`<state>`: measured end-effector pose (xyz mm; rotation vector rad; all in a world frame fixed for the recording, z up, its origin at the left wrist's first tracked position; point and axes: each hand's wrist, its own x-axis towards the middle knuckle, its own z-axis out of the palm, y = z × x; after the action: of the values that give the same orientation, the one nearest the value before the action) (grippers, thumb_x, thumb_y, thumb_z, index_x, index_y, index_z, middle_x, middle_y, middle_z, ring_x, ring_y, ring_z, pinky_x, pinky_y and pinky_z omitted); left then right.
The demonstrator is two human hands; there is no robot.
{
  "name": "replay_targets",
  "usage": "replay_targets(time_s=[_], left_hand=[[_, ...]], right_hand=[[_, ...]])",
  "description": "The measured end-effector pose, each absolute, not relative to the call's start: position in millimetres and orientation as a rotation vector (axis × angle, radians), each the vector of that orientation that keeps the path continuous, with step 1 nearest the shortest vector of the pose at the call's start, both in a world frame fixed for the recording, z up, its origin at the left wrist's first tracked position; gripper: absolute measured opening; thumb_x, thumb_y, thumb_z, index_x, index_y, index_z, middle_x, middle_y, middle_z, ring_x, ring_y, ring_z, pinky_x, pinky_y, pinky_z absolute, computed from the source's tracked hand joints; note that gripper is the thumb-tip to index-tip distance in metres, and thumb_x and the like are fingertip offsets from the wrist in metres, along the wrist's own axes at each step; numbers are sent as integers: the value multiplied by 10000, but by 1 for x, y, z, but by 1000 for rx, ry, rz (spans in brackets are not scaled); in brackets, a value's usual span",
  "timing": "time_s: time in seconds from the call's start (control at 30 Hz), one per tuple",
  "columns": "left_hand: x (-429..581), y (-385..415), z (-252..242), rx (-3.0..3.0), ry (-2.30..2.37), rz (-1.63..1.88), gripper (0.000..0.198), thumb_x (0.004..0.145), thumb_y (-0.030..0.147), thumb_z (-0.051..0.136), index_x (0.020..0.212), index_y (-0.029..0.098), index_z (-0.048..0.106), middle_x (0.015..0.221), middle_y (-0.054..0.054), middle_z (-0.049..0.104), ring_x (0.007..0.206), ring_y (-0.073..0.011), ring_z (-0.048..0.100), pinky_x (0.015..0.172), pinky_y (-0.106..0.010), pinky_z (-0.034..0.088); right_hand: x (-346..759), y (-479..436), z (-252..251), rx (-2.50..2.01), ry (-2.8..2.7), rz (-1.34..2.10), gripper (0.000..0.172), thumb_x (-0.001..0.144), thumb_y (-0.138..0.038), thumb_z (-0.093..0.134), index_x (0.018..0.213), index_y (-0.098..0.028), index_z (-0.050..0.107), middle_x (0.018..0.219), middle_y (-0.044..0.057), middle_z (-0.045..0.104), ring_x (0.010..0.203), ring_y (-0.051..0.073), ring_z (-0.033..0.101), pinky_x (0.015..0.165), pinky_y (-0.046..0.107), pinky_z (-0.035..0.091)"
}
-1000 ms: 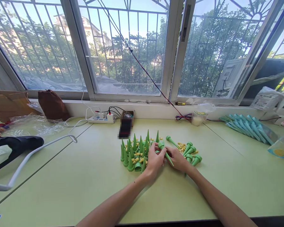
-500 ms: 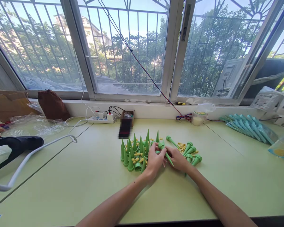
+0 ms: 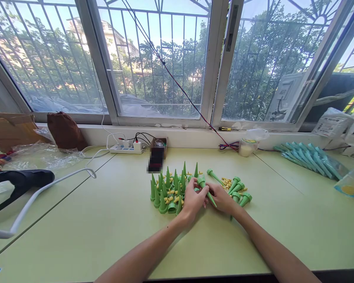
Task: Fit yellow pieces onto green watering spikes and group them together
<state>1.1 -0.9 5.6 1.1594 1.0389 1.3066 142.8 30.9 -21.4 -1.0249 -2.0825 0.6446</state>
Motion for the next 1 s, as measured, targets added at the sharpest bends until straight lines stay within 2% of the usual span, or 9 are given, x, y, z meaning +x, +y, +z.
replay_targets(time_s=[0.33,0.57,0.83,1.0], left_hand=[[1,-1,5,1166,1019,1305,330,733,308,729,835,220,428,713,87,488,420,-64,546,330,-172,407],[1,-1,6,1151,1010,1303,354,716,328,750,833,222,434,703,92,487,417,-68,550,329,-171,402],[0,-1,7,1163,1007,1290,337,733,324,743,821,222,434,698,90,492,419,-75,556,336,-182,407],[0,0,6,1171,980,1303,390,728,393,774,837,212,447,720,80,504,435,-75,567,352,-184,428]], right_hand=[[143,31,-23,-1038,-2076,630,218,835,-126,486,669,-231,391,596,-22,509,560,144,410,530,257,305],[145,34,-26,-1054,-2101,618,199,858,-109,463,701,-227,433,639,-4,582,578,160,466,565,268,334],[145,36,-29,-1064,-2104,591,208,867,-114,466,699,-229,426,639,0,587,576,161,478,567,271,336],[143,32,-24,-1034,-2068,611,208,881,-137,467,697,-229,440,646,10,610,577,163,495,565,272,353]])
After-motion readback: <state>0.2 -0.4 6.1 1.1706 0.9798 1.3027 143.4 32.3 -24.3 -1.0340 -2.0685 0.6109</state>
